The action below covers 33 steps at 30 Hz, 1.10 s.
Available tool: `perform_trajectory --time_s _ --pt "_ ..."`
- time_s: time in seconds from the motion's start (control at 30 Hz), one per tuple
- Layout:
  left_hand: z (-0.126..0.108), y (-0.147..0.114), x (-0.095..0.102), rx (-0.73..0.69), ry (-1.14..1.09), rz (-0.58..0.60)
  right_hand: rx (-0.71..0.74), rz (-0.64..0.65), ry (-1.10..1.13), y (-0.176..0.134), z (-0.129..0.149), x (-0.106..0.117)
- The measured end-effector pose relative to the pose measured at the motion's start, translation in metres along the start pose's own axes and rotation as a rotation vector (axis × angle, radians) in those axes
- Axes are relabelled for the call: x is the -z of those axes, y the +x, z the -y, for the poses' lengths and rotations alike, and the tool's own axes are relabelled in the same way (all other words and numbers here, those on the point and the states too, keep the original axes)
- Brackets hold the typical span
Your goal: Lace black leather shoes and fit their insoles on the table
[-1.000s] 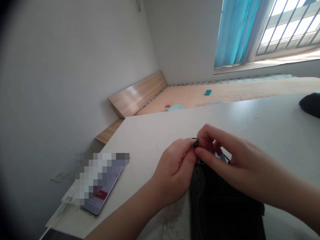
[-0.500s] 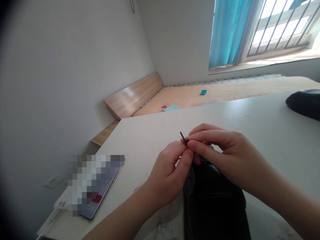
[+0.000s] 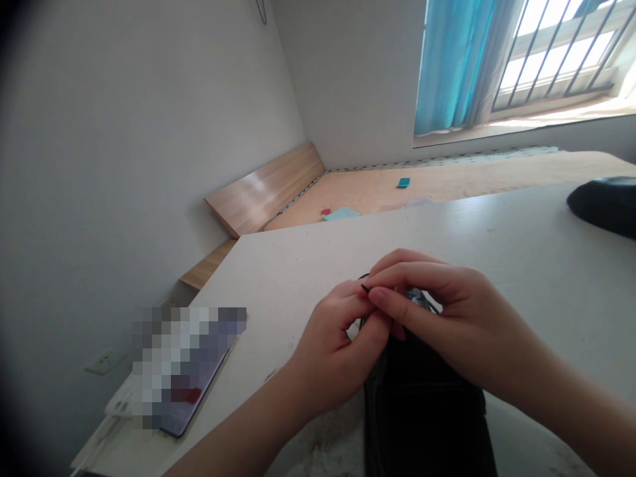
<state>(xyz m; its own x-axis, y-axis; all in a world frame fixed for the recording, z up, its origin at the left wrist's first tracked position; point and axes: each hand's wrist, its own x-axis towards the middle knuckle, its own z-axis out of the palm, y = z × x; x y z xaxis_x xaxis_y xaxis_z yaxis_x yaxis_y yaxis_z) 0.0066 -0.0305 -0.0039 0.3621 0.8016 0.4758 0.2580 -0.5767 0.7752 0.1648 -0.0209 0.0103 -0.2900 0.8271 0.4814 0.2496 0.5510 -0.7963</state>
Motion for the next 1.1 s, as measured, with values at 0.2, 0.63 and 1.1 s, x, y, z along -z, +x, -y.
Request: perform_trajectory --time_s 0.2,0.63,1.1 --pt "0.0 -0.001 -0.002 0.004 0.025 0.013 0.009 0.03 -0.02 0.0 0.002 0.0" --pt "0.005 -0.002 0.002 -0.223 0.099 -0.343 -0.177 0.054 0.022 0.003 0.002 0.002" --pt "0.004 -0.002 0.002 -0.177 0.134 -0.355 -0.587 0.305 0.406 0.004 -0.004 0.016"
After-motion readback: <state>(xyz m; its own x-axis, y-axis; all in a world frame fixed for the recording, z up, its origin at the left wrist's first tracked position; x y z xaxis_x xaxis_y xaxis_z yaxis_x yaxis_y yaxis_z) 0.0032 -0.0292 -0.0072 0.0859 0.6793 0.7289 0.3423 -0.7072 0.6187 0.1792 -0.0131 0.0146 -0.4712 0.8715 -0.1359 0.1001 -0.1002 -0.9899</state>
